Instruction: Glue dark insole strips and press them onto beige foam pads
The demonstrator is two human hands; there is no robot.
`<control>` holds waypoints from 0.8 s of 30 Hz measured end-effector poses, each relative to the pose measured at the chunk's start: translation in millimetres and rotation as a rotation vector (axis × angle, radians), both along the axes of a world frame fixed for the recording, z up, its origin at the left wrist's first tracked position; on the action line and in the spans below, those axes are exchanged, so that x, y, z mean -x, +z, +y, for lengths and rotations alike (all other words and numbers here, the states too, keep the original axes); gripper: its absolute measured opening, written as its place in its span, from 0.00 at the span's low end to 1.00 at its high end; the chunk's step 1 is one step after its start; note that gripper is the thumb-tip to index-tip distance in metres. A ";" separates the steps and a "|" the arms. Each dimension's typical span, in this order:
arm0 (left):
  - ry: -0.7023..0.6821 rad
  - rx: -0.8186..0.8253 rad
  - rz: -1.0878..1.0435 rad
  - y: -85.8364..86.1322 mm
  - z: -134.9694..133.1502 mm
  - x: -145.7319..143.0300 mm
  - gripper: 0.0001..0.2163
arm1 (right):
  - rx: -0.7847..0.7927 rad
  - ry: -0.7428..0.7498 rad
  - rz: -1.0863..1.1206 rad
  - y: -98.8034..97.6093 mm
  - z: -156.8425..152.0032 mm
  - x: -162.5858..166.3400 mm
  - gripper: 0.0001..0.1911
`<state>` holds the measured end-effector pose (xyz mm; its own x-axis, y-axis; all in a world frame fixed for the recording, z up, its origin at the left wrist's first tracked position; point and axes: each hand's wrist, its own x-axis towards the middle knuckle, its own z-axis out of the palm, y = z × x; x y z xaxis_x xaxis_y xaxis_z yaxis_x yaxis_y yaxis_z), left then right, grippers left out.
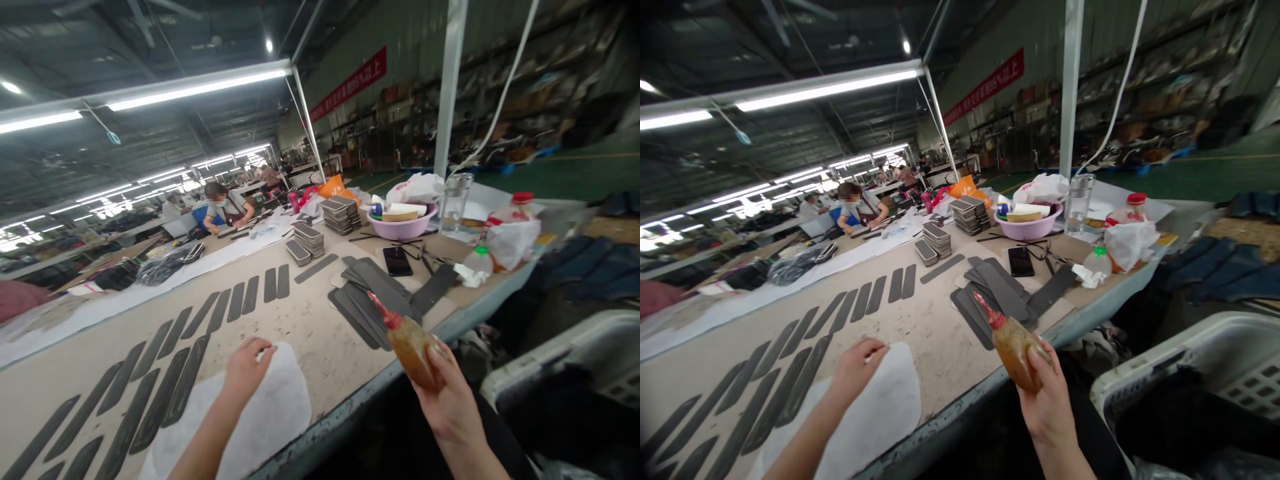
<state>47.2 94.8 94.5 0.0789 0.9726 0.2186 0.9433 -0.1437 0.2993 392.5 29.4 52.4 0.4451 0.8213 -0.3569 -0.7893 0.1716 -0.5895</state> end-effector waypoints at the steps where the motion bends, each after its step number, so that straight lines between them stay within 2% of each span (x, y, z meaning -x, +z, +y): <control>1: -0.119 -0.041 -0.053 -4.9 7.4 -32.8 0.10 | -0.004 -0.037 0.010 -0.5 0.9 -5.5 0.21; 4: -0.386 -0.161 -0.147 -20.4 23.8 -127.1 0.08 | -0.015 -0.136 0.010 -2.3 1.9 -22.2 0.18; 6: -0.521 -0.177 -0.116 -26.6 30.7 -180.0 0.08 | -0.017 -0.177 -0.007 -3.6 1.4 -32.1 0.17; 8: -0.600 -0.166 -0.028 -29.2 36.8 -221.6 0.11 | -0.018 -0.198 -0.005 -4.7 0.8 -39.9 0.16; 11: -0.634 -0.135 0.129 -31.2 46.4 -263.2 0.13 | -0.009 -0.210 0.031 -4.4 0.8 -46.7 0.16; 14: -0.622 -0.107 0.249 -35.9 55.6 -284.7 0.09 | 0.009 -0.215 0.059 -0.6 1.7 -47.8 0.17; 18: -0.625 -0.110 0.264 -40.6 63.5 -290.6 0.09 | -0.004 -0.162 0.052 5.7 3.1 -43.5 0.17; 21: -0.631 -0.113 0.234 -36.2 64.0 -279.1 0.12 | -0.021 -0.132 0.032 5.7 3.7 -39.3 0.18; 24: -0.613 -0.136 0.194 -27.8 57.5 -246.9 0.13 | -0.003 -0.107 0.009 1.7 3.9 -35.0 0.20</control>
